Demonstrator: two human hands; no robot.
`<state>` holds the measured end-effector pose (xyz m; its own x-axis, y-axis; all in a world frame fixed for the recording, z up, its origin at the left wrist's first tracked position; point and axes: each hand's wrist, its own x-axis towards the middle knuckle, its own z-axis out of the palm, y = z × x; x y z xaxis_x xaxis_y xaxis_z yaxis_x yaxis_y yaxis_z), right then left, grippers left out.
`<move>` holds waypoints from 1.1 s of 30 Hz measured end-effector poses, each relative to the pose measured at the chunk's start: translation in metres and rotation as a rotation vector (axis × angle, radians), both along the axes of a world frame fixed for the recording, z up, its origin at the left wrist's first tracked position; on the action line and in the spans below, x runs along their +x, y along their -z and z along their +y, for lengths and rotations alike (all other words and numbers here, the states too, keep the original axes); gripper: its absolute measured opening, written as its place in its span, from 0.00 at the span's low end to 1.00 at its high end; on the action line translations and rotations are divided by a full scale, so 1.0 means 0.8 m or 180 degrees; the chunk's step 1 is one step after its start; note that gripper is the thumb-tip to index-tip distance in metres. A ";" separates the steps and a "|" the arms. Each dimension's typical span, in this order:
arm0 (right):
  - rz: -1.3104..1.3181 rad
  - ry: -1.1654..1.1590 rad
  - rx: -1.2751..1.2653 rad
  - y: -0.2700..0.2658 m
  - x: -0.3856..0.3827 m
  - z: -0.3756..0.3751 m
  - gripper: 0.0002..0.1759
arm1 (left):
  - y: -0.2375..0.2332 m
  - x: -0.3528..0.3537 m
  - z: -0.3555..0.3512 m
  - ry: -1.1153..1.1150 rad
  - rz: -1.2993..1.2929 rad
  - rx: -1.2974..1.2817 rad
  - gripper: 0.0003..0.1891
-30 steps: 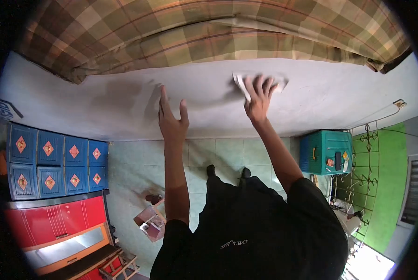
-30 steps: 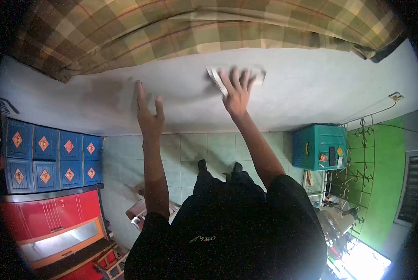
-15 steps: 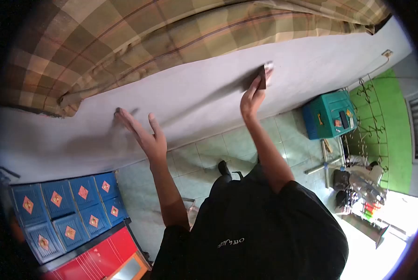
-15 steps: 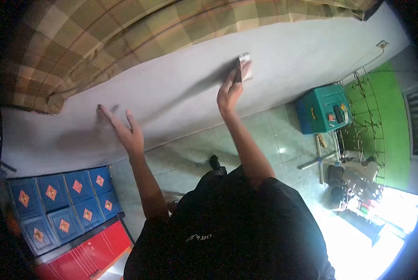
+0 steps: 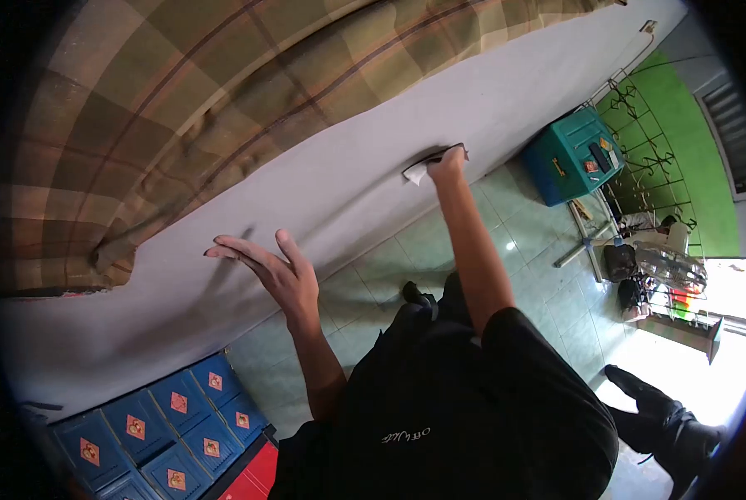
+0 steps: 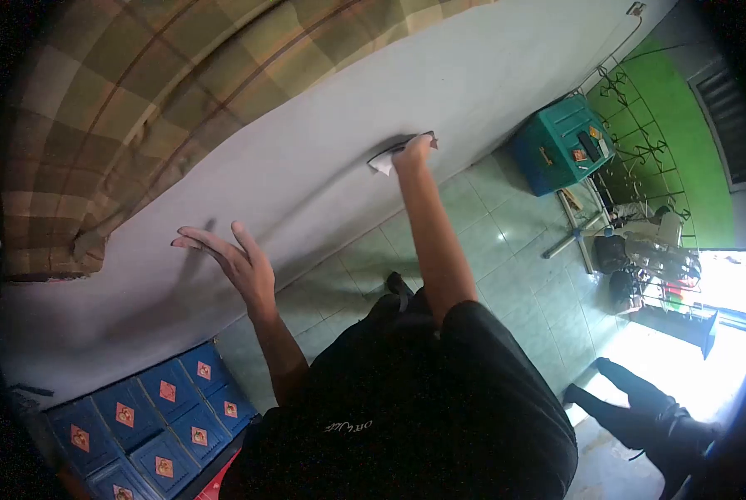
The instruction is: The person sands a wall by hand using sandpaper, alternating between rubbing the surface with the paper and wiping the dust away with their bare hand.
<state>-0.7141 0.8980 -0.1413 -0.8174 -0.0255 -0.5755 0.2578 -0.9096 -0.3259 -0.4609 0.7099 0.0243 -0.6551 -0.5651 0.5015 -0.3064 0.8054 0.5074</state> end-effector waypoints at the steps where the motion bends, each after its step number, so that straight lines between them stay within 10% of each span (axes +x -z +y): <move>1: 0.0008 0.0033 -0.0005 -0.004 0.005 0.002 0.31 | -0.002 0.003 0.002 0.0033 0.0008 -0.0005 0.41; 6: 0.0619 0.0469 -0.0180 -0.171 0.095 -0.048 0.23 | -0.006 0.003 -0.002 0.0068 -0.0085 0.0179 0.41; 10: 0.0303 0.0088 0.0051 -0.065 0.002 -0.010 0.23 | -0.006 0.003 -0.001 0.0131 -0.0023 0.0166 0.41; 14: 0.0193 -0.0167 0.0006 -0.104 0.022 0.006 0.23 | -0.004 0.004 0.000 0.0156 0.0019 0.0110 0.41; 16: 0.2232 0.0074 0.0601 -0.159 0.091 -0.029 0.24 | -0.003 -0.001 0.000 0.0147 0.0055 0.0096 0.41; 22: -0.0483 0.0623 0.1170 -0.144 0.030 -0.049 0.30 | 0.000 0.006 -0.005 0.0102 -0.0078 0.0151 0.41; 26: -0.0023 0.0327 0.0225 -0.126 0.031 -0.020 0.32 | 0.002 0.006 -0.007 0.0120 -0.0065 0.0080 0.40; 33: 0.0122 0.0712 0.1812 -0.070 0.006 -0.036 0.33 | 0.006 0.002 -0.006 0.0065 -0.0032 0.0184 0.41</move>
